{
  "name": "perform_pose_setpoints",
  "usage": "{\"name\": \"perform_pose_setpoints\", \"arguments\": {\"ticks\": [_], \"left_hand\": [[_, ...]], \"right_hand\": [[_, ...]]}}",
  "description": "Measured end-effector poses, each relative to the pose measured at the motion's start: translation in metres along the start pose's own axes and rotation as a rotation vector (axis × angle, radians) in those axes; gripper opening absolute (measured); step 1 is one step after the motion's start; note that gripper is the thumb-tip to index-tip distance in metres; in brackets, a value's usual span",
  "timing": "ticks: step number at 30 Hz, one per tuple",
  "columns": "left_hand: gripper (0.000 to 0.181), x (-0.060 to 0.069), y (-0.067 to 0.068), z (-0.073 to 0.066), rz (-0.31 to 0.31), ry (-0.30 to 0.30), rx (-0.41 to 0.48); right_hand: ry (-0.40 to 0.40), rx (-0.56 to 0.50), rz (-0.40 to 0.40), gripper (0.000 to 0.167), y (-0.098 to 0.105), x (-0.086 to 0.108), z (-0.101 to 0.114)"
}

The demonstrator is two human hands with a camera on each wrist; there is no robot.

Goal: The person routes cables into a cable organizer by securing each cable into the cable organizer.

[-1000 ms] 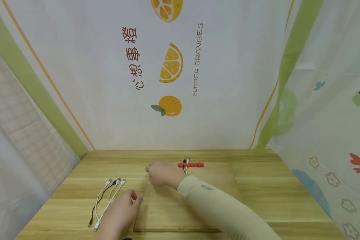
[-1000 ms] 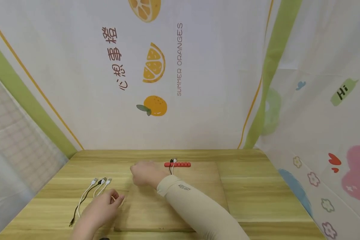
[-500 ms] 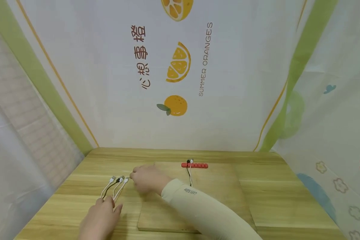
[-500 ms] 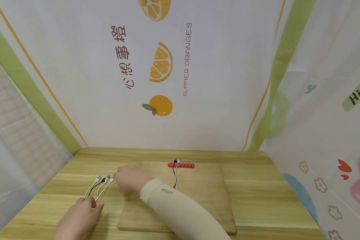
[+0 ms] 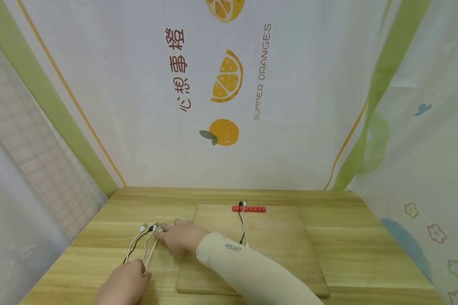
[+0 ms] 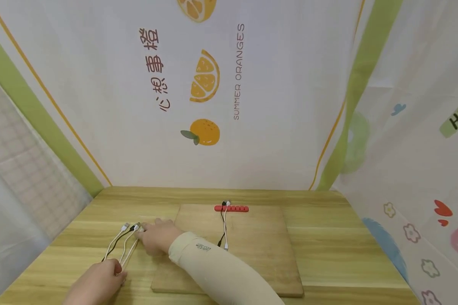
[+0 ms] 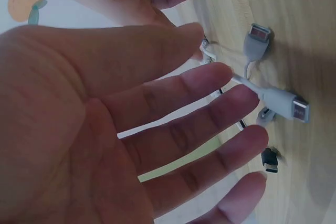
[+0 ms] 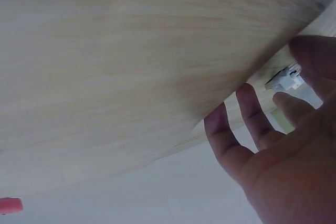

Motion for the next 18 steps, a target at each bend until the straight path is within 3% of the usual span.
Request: {"name": "perform_pose_setpoints", "arguments": {"ticks": [7, 10, 14, 18], "left_hand": [[0.01, -0.001, 0.001, 0.0019, 0.021, -0.013, -0.011], [0.011, 0.0006, 0.0005, 0.0013, 0.05, -0.018, -0.016], [0.019, 0.0028, -0.0022, 0.0006, 0.084, -0.017, -0.019], [0.026, -0.0006, -0.009, 0.0057, 0.073, -0.02, -0.028]], "right_hand": [[0.058, 0.157, -0.139, 0.026, 0.0023, 0.0029, 0.0034], [0.05, 0.199, -0.156, 0.016, 0.0053, 0.0047, 0.0058], [0.039, 0.168, -0.141, 0.013, 0.0054, 0.0052, 0.0063], [0.042, 0.112, -0.134, 0.009, 0.004, 0.006, 0.0019]]}}
Point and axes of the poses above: each hand's wrist, its own x-axis away from the middle knuckle, its own y-axis out of the back of the hand, z = x × y, the point moved 1 cm from there along -x, towards the middle knuckle, and after that the axes turned 12 degrees about y, right-handed, at the moved point
